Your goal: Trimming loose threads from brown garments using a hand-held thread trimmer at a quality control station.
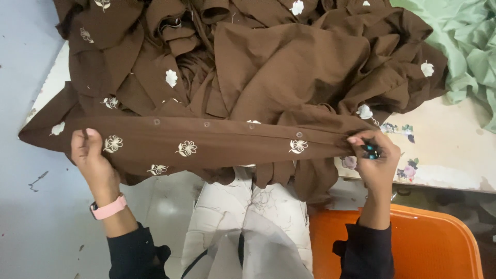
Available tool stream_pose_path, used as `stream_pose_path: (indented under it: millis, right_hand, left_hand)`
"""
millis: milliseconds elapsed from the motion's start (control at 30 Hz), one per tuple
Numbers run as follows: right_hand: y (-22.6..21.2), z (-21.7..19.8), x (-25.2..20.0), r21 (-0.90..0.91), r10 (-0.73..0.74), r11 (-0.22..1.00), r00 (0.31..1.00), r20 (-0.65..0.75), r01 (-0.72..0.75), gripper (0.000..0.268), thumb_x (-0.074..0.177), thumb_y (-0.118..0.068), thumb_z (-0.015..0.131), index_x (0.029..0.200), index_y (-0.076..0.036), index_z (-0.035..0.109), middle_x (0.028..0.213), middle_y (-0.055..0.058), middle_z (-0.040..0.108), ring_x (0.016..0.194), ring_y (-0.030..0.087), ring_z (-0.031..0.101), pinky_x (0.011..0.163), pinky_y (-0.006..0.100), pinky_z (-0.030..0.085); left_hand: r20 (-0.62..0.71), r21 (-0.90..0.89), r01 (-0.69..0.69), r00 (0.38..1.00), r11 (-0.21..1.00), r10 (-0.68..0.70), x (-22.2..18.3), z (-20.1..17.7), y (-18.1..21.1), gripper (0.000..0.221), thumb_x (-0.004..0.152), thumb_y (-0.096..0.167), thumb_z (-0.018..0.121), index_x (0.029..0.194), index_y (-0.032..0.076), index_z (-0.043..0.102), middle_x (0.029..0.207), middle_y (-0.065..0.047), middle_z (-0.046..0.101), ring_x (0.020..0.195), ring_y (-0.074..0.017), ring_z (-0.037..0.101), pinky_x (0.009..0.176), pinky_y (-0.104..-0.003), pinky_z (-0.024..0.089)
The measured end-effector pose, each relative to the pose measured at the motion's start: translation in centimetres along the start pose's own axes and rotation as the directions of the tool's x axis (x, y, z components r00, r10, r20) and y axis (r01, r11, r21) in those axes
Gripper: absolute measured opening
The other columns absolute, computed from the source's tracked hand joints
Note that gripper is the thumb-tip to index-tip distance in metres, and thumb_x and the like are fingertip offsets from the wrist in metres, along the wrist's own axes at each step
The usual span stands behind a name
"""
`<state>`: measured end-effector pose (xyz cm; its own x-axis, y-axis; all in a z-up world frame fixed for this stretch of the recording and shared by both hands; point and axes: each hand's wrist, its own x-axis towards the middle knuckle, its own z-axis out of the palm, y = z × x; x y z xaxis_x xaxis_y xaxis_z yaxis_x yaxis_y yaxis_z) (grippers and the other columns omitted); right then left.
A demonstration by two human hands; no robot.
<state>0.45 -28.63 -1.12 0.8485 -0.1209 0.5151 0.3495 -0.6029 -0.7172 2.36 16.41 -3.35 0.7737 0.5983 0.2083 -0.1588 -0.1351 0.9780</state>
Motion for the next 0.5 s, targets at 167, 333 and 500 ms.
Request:
stream_pose_path:
  millis: [167, 333, 500]
  right_hand:
    - [1.0, 0.0, -0.5, 0.022, 0.034, 0.999, 0.999, -0.01, -0.034, 0.008, 0.087, 0.001, 0.055, 0.079, -0.001, 0.055, 0.078, 0.009, 0.057, 0.074, 0.016, 0.054, 0.068, 0.025, 0.043]
    - [1.1, 0.4, -0.4, 0.029, 0.039, 0.999, 0.999, -0.008, -0.039, 0.009, 0.087, -0.002, 0.057, 0.078, -0.001, 0.055, 0.078, 0.009, 0.057, 0.074, 0.016, 0.053, 0.068, 0.025, 0.041]
    - [-1.3, 1.1, 0.5, 0.076, 0.101, 0.992, 0.995, 0.025, -0.103, 0.038, 0.084, 0.001, 0.056, 0.119, -0.005, 0.041, 0.059, 0.001, 0.041, 0.056, 0.006, 0.034, 0.065, 0.018, 0.035]
  left_hand:
    - [0.029, 0.0, -0.058, 0.998, 0.998, 0.058, 0.5, 0.3, -1.3, 0.032, 0.096, 0.024, 0.047, 0.07, 0.015, 0.031, 0.071, 0.009, 0.029, 0.069, -0.0043, 0.027, 0.068, -0.018, 0.025]
    - [0.024, -0.009, -0.026, 0.999, 1.0, 0.027, 0.5, 0.1, -1.3, 0.037, 0.095, 0.024, 0.048, 0.066, 0.015, 0.026, 0.066, 0.009, 0.024, 0.065, -0.0046, 0.023, 0.065, -0.017, 0.022]
    - [0.009, -0.072, 0.01, 1.0, 0.997, -0.01, 1.2, -0.8, -3.7, 0.027, 0.091, 0.031, 0.053, 0.073, 0.015, 0.04, 0.073, 0.009, 0.04, 0.071, -0.0032, 0.035, 0.067, -0.017, 0.031]
